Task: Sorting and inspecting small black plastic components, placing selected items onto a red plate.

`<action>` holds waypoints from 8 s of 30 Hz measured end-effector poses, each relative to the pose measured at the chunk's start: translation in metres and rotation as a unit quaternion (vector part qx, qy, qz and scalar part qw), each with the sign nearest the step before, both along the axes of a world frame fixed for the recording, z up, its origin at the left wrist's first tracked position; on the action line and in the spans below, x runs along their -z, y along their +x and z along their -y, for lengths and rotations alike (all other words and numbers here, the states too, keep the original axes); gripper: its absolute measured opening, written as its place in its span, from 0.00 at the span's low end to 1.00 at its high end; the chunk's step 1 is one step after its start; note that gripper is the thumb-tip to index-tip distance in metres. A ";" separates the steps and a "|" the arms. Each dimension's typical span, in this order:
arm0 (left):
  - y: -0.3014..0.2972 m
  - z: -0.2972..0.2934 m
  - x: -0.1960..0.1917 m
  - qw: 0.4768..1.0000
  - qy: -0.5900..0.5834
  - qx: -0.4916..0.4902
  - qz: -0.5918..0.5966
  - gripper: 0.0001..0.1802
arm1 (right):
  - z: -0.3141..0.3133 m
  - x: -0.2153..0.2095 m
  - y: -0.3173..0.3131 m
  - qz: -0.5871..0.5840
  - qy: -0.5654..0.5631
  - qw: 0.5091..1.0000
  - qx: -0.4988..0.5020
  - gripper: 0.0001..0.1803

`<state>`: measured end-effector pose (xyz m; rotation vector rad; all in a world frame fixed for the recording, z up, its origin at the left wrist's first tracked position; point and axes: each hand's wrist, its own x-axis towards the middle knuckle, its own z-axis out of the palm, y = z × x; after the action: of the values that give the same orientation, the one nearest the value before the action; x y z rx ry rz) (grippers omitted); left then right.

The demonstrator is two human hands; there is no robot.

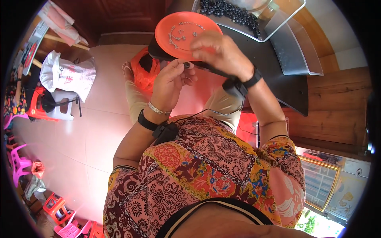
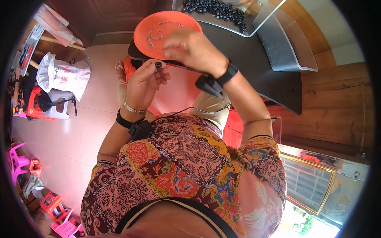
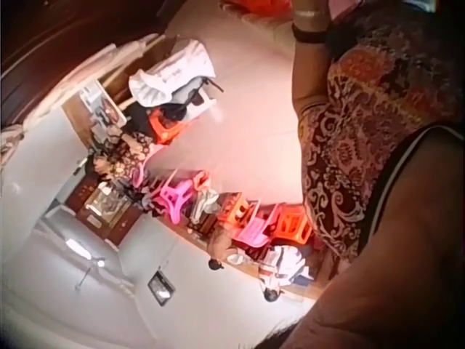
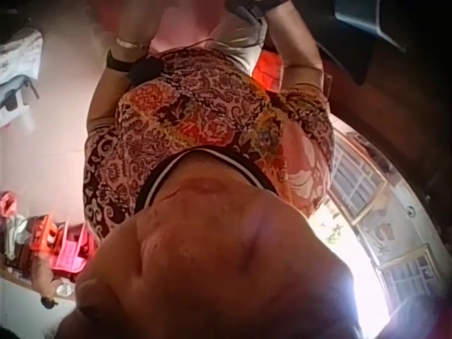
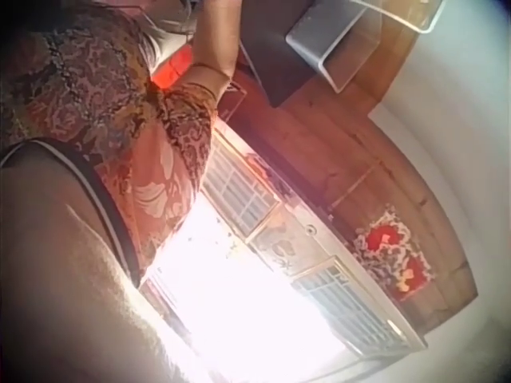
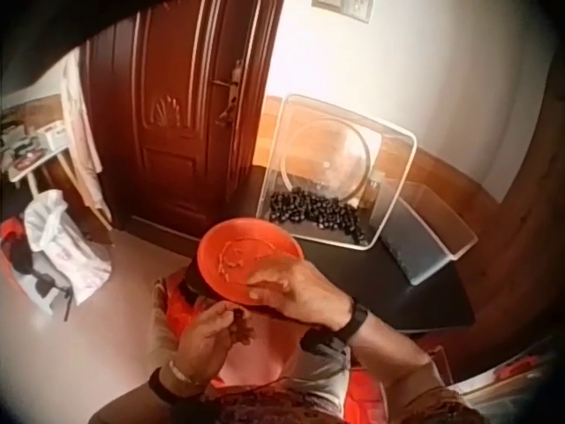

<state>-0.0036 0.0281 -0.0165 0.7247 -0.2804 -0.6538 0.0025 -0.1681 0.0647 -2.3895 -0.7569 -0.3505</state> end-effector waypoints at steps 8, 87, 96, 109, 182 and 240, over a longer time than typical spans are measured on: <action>0.000 -0.006 0.003 1.000 -0.005 0.000 0.010 0.14 | 0.008 0.006 0.107 -0.026 -0.148 0.986 0.069 0.12; 0.048 -0.084 0.006 0.994 -0.041 -0.007 -0.096 0.10 | 0.152 -0.020 0.076 -0.009 -0.082 0.956 0.281 0.17; 0.076 -0.090 0.005 0.988 -0.039 -0.087 -0.123 0.09 | 0.154 0.009 0.174 0.019 -0.324 0.918 0.226 0.21; 0.103 -0.081 -0.001 0.989 0.009 -0.074 -0.130 0.09 | 0.198 0.038 0.120 0.094 -0.228 0.952 0.183 0.21; 0.089 -0.066 -0.060 0.995 0.032 -0.048 -0.082 0.09 | 0.164 -0.019 0.095 -0.115 0.371 0.897 0.211 0.11; 0.028 0.038 -0.056 0.993 0.015 0.115 -0.003 0.14 | -0.004 0.000 -0.043 -0.101 0.506 0.854 0.072 0.07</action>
<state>0.0247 -0.0098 0.0398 0.7249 -0.3532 -0.8800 -0.0408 -0.1637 0.0647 -1.4311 -0.1795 -0.4121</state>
